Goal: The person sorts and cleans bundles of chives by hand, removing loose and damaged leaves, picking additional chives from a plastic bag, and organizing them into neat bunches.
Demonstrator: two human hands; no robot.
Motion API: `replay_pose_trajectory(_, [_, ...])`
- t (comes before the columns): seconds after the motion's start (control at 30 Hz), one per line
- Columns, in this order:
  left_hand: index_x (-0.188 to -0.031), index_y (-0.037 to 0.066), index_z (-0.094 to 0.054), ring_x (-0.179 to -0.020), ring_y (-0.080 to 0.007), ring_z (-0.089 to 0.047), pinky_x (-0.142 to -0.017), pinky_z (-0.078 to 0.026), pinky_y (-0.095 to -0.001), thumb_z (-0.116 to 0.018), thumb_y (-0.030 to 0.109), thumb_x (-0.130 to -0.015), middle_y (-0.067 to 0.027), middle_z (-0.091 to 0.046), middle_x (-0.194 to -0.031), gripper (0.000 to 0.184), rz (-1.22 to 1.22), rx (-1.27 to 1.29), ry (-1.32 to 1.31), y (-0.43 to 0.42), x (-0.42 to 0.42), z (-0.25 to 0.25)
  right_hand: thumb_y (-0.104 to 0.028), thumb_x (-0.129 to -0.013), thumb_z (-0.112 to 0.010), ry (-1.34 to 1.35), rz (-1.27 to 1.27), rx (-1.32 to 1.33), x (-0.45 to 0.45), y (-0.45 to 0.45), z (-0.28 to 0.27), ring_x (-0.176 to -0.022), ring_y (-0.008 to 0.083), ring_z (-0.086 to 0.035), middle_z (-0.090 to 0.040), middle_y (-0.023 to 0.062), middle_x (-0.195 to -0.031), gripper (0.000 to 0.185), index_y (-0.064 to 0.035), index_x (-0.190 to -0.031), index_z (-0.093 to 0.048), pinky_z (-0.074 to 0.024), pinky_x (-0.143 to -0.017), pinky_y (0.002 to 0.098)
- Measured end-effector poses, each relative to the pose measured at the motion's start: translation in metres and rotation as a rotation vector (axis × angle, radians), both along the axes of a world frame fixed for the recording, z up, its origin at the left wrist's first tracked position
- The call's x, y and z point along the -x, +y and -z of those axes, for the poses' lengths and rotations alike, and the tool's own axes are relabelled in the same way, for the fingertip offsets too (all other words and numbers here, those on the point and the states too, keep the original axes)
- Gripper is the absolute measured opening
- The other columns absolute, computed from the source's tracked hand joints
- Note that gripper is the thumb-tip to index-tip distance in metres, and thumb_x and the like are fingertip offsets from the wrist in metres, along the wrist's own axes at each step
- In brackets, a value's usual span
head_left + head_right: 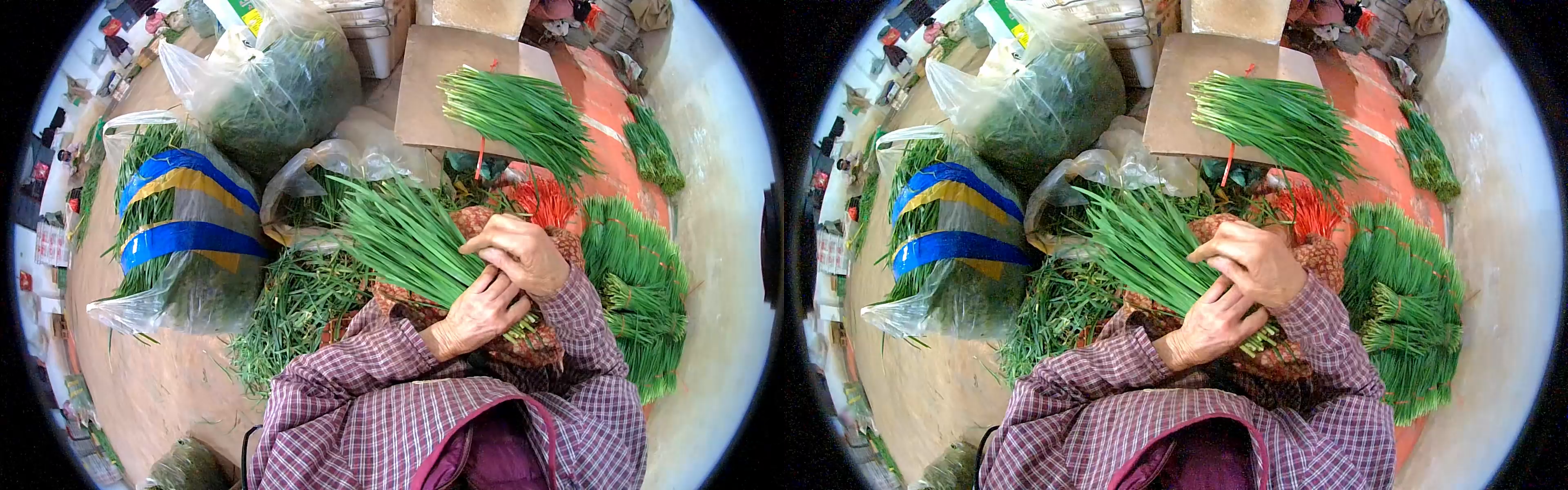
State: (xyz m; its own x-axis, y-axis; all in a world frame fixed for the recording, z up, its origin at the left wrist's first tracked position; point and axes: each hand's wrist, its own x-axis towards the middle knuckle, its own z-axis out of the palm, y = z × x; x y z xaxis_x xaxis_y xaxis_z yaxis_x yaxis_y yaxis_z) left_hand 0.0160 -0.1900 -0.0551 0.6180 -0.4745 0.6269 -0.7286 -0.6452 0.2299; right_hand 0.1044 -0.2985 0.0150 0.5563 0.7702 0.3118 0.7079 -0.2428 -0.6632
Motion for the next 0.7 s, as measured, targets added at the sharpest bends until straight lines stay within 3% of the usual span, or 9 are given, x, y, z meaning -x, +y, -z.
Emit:
replay_pose_trajectory(0.23, [-0.092,0.013,-0.061,-0.1,-0.0225,-0.054,-0.093,-0.04,-0.0418,-0.056,0.022,-0.067,-0.007,-0.057,-0.099,0.027,0.018,-0.047,-0.003,0.002,0.004,0.006,-0.01,-0.078,-0.061,-0.171,0.047,0.211,0.002,0.004,0.012,-0.079,0.0252,-0.055,-0.053,0.0054,-0.078,0.018,-0.012,-0.095,-0.068,-0.0472,-0.07,0.0369])
replay_pose_trajectory(0.7, [-0.1,0.011,-0.06,-0.1,-0.0224,-0.054,-0.092,-0.041,-0.041,-0.056,0.022,-0.069,-0.0087,-0.058,-0.103,0.033,0.033,-0.148,-0.007,-0.002,0.006,0.014,-0.018,-0.071,-0.068,-0.268,0.055,0.245,0.007,-0.005,0.014,-0.076,0.0209,-0.055,-0.054,0.0031,-0.075,0.014,-0.0096,-0.077,-0.058,-0.0469,-0.065,0.0332])
